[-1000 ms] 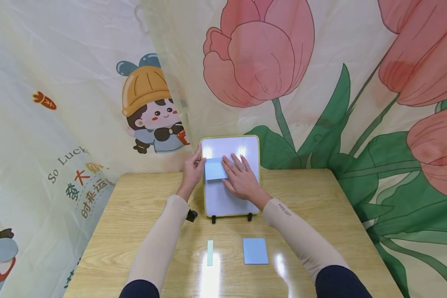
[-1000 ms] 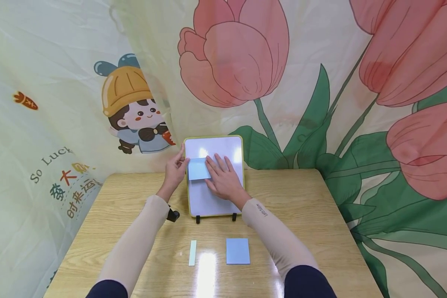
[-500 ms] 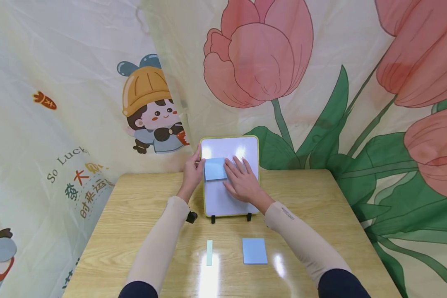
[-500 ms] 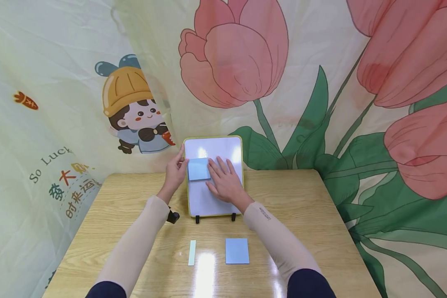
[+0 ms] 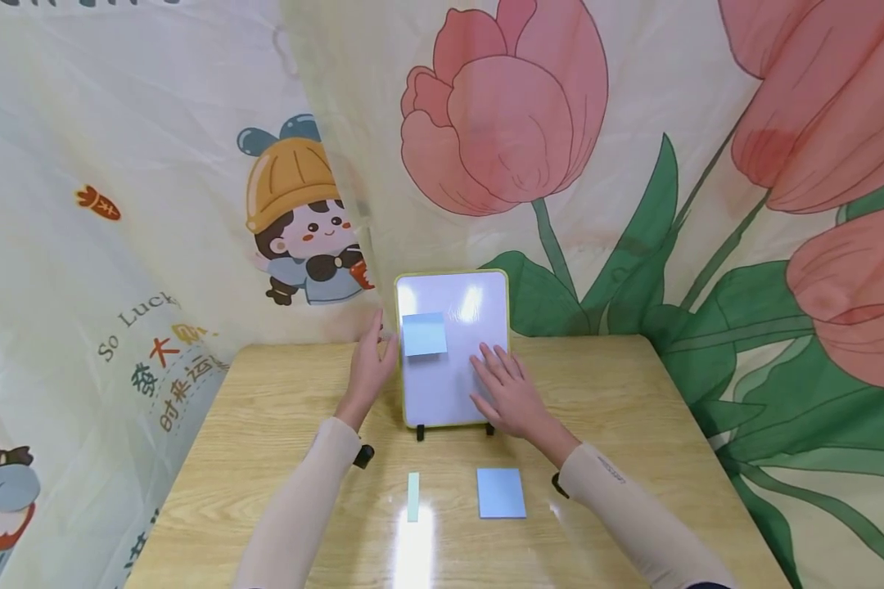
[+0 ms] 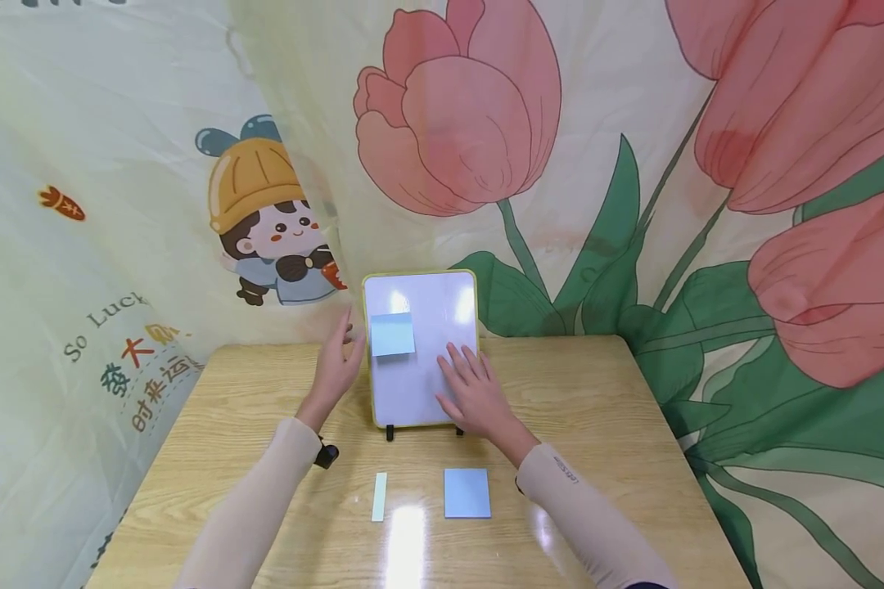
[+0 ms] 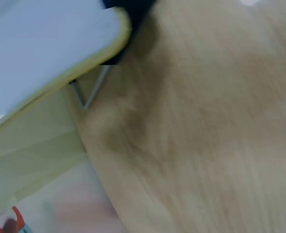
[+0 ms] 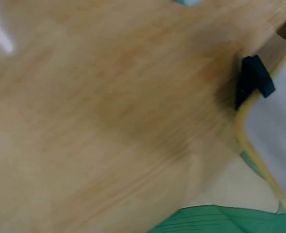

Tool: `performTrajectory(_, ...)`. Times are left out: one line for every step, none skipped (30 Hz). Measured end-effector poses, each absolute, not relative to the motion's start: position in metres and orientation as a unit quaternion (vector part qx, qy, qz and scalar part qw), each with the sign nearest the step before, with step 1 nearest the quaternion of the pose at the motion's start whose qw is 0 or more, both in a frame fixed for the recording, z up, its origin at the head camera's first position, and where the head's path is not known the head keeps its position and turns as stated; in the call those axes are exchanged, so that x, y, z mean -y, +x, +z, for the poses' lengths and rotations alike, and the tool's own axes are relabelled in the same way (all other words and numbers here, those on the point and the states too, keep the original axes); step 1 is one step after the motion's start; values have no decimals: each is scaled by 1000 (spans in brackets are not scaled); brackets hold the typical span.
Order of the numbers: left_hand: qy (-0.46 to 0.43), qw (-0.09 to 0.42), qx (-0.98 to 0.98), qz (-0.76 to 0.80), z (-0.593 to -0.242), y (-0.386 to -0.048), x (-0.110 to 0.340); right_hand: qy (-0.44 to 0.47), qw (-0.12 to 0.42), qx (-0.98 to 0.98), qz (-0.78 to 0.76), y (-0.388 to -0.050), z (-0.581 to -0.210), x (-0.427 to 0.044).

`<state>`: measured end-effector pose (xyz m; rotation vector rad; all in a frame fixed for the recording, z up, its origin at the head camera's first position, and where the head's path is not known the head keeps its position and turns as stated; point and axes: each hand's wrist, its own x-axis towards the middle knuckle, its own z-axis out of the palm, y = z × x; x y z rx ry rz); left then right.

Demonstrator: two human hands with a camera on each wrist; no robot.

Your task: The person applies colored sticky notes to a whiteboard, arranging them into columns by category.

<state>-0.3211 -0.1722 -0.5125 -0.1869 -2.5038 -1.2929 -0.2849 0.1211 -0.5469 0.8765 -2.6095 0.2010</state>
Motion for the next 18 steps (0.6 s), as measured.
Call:
performTrajectory(-70, 165, 882, -436, -514, -317, 173, 307, 194, 928, 75, -283, -549, -125)
performTrajectory(-75, 170, 890, -417, -516, -313, 174, 305, 201, 927, 81, -280, -551, -129)
performTrajectory(-75, 175, 898, -396, -518, -308, 175, 302, 209, 926, 87, -278, -552, -132)
performTrajectory(-74, 177, 906, -377, -520, -304, 176, 299, 215, 925, 93, -275, -553, -135)
performTrajectory(-71, 177, 913, -361, -521, -299, 176, 297, 221, 924, 99, -273, -554, -139)
performTrajectory(-66, 174, 919, -347, -522, -295, 177, 295, 225, 923, 106, -271, -555, -142)
performTrajectory(-60, 166, 926, -335, -524, -290, 178, 293, 228, 922, 111, -268, -556, -144)
performTrajectory(-55, 157, 931, -325, -525, -285, 180, 291, 229, 922, 114, -266, -556, -147)
performTrajectory(-49, 149, 936, -316, -526, -280, 182, 288, 227, 923, 117, -263, -556, -150)
performTrajectory(-46, 143, 939, -309, -528, -276, 184, 284, 224, 925, 118, -261, -558, -153)
performTrajectory(-43, 139, 942, -302, -529, -271, 187, 281, 220, 927, 119, -259, -559, -155)
performTrajectory(-41, 133, 945, -294, -531, -267, 189, 275, 216, 930, 115, -257, -560, -158)
performTrajectory(-41, 129, 949, -286, -533, -263, 192, 268, 211, 933, 114, -255, -561, -161)
performTrajectory(-42, 126, 950, -281, -535, -259, 195, 261, 205, 936, 118, -253, -562, -163)
performTrajectory(-41, 123, 952, -276, -537, -255, 197, 255, 201, 938, 119, -251, -563, -166)
performTrajectory(-42, 119, 954, -272, -539, -251, 200, 249, 199, 940, 122, -249, -564, -169)
performTrajectory(-41, 115, 955, -269, -541, -247, 203, 245, 198, 941, 127, -247, -565, -172)
performTrajectory(-39, 110, 957, -265, -543, -243, 205, 241, 198, 942, 127, -245, -566, -175)
